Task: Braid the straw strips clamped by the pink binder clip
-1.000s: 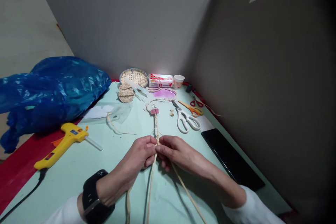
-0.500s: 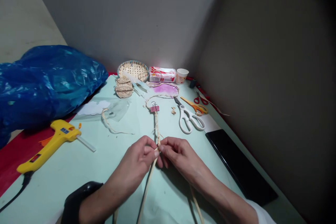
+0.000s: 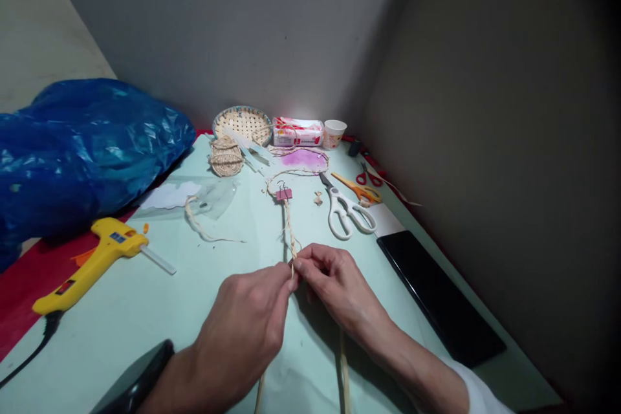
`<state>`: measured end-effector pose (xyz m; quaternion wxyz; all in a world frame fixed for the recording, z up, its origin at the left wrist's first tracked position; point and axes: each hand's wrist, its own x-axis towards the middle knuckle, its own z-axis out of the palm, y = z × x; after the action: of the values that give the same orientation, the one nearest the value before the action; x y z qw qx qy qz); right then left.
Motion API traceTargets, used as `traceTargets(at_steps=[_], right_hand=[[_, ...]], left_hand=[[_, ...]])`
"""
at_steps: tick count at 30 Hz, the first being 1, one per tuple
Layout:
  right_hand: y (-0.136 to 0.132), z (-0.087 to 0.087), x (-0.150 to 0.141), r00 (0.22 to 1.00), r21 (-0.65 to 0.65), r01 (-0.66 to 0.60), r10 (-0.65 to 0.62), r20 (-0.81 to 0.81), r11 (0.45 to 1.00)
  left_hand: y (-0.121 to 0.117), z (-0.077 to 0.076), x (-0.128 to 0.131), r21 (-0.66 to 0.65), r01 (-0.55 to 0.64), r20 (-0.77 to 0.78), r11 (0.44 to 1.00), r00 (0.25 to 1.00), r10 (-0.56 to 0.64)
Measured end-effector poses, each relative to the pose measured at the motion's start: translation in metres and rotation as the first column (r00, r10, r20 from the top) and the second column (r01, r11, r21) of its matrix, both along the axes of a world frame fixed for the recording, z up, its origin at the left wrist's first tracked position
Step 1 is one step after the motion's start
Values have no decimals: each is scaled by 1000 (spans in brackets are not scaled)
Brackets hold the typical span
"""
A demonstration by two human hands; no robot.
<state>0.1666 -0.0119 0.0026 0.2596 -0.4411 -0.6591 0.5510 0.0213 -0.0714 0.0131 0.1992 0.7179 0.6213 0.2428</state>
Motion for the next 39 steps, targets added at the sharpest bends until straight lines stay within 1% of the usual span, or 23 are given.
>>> traceTargets(at_steps=[3, 5, 7, 9, 12, 14, 15, 16, 17, 18, 19, 20, 21, 23, 24, 25, 26, 27, 29, 31, 33, 36, 39], right_hand=[[1, 2, 0, 999, -61, 19, -22, -45, 998], [0, 5, 0, 996, -115, 9, -20, -91, 993], [0, 6, -1, 987, -172, -12, -17, -161, 985], [-1, 5, -1, 971, -228, -28, -27, -236, 973], [1, 1, -1, 954, -261, -31, -49, -295, 965], [3, -2, 0, 955, -234, -28, -44, -294, 972], [4, -3, 0, 958, -213, -26, -37, -285, 977], [4, -4, 1, 961, -190, -26, -28, -276, 981], [5, -5, 1, 964, -168, -25, -21, -266, 985], [5, -5, 1, 966, -149, -19, -20, -256, 989], [5, -5, 0, 966, -137, -16, -20, -259, 990], [4, -5, 0, 960, -134, -23, -15, -280, 991], [4, -6, -1, 950, -140, -39, -6, -313, 989], [3, -6, -3, 930, -150, -70, 10, -369, 986], [2, -7, -3, 929, -142, -69, 11, -369, 987], [2, -8, -4, 938, -124, -54, 8, -346, 991], [1, -8, -4, 952, -93, -31, 0, -307, 995], [1, -9, -4, 964, -58, -12, -4, -268, 998], [0, -9, -3, 979, 2, -9, 10, -206, 1000], [-2, -9, -2, 988, 48, -29, 36, -151, 998], [-4, -8, -1, 995, 92, -41, 49, -85, 995], [-8, -2, 2, 996, 212, -66, 54, 66, 975], [-12, 3, 5, 956, 379, -109, -8, 294, 919]], left_hand=[[-8, -7, 6, 122, 84, -77, 989, 994, -74], [-12, -11, 9, 175, 158, -136, 972, 981, -135], [-14, -15, 11, 191, 225, -182, 955, 965, -191], [-15, -17, 13, 168, 254, -168, 952, 960, -226], [-11, -11, 13, 70, 232, -17, 970, 973, -231], [-5, -3, 9, 1, 202, 103, 979, 974, -201], [-1, 1, 6, -20, 160, 152, 987, 976, -156], [3, 5, 2, -36, 87, 203, 996, 976, -78], [7, 8, -2, -52, -18, 253, 998, 967, 31], [11, 9, -5, -80, -111, 310, 991, 942, 131], [15, 9, -7, -136, -155, 384, 978, 902, 197], [18, 8, -8, -215, -135, 479, 967, 848, 225], [20, 6, -8, -299, -51, 587, 953, 777, 226], [22, 1, -3, -436, 147, 753, 888, 599, 271], [22, -1, 0, -482, 212, 789, 850, 527, 316], [22, -3, 3, -515, 243, 802, 822, 475, 362], [21, -4, 5, -536, 252, 804, 806, 445, 395], [20, -5, 7, -539, 252, 807, 803, 428, 407], [18, -7, 7, -509, 259, 829, 821, 403, 388], [17, -9, 5, -482, 269, 847, 834, 387, 365], [16, -9, 4, -484, 258, 842, 836, 396, 365], [16, -7, 7, -528, 176, 790, 830, 461, 405], [17, -7, 12, -534, 70, 727, 843, 546, 416]])
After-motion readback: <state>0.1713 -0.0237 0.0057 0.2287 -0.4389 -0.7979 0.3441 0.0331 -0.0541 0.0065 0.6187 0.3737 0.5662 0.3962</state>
